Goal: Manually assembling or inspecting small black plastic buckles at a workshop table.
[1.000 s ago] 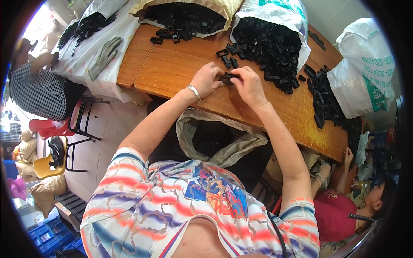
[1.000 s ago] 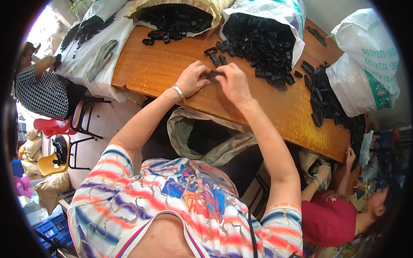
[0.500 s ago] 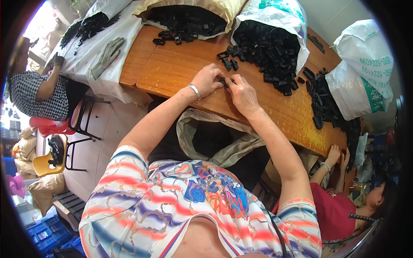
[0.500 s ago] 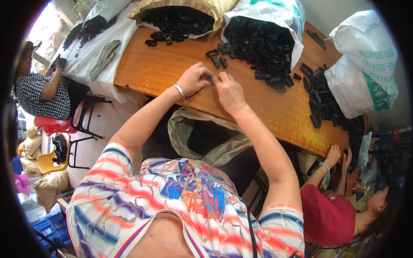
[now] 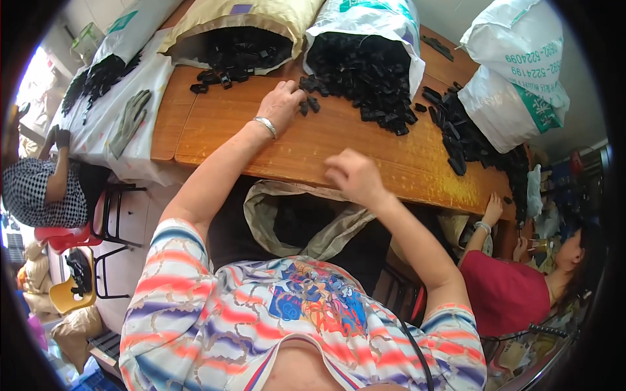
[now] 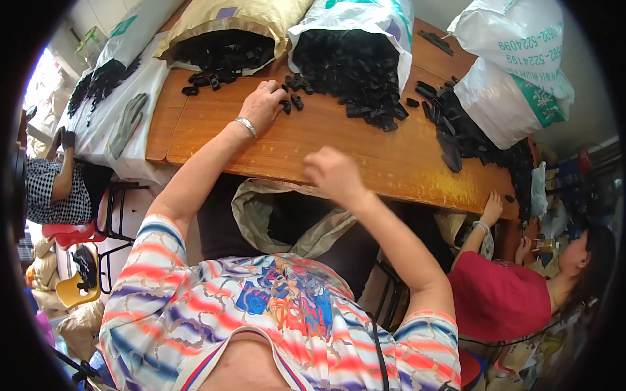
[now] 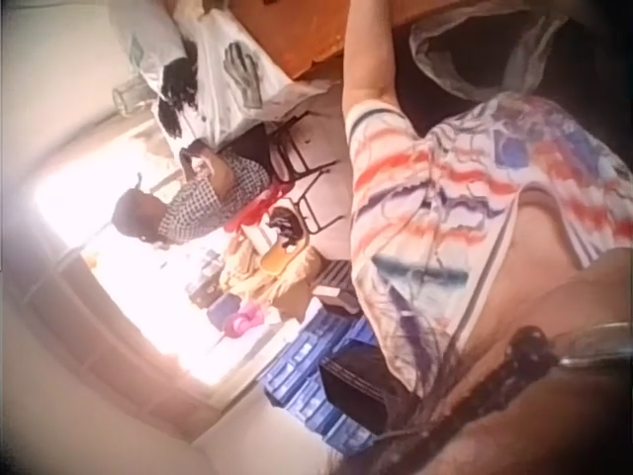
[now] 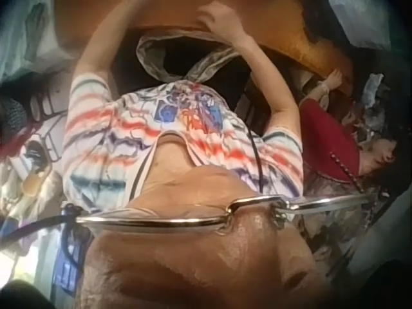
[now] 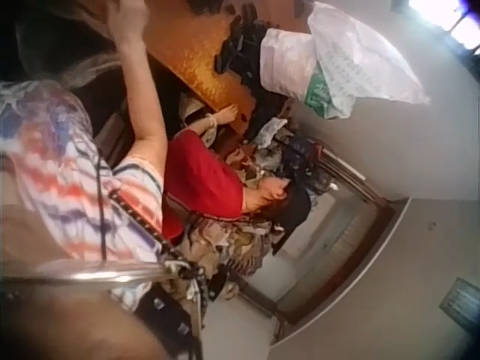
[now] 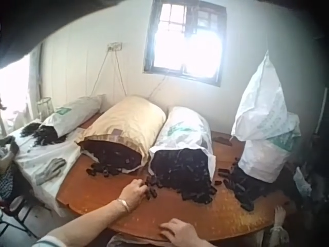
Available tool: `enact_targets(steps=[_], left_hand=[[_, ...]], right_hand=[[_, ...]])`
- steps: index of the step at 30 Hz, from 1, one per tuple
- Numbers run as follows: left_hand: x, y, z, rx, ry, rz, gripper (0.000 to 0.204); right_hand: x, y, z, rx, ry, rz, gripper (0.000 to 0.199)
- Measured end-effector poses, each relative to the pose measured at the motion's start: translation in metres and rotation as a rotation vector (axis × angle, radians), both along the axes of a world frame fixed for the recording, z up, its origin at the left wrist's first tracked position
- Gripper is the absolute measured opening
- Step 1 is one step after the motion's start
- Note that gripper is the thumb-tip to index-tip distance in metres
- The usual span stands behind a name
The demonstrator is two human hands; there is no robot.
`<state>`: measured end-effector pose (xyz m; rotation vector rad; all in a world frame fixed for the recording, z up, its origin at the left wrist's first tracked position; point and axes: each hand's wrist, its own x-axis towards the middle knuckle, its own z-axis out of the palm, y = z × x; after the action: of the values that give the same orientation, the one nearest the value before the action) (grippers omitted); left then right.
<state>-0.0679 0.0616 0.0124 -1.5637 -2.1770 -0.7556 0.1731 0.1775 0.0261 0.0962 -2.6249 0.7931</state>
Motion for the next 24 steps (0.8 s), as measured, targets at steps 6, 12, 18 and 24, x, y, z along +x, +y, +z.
enact_targets(steps=[6,12,18,24], left_hand=[[0.028,0.0,0.009,-0.217,-0.023,-0.032,0.006],[0.052,-0.012,0.01,-0.259,-0.211,-0.043,0.013],[0.061,-0.025,-0.001,-0.021,-0.34,-0.04,0.016],[0.075,-0.021,0.019,0.241,-0.368,-0.126,0.021]], right_hand=[[-0.042,0.095,-0.006,0.23,-0.04,-0.491,0.025],[-0.075,0.103,-0.004,0.639,-0.198,-0.391,0.014],[-0.077,0.076,-0.002,0.584,-0.25,-0.226,0.017],[-0.066,0.035,0.013,-0.221,-0.354,-0.108,0.027]])
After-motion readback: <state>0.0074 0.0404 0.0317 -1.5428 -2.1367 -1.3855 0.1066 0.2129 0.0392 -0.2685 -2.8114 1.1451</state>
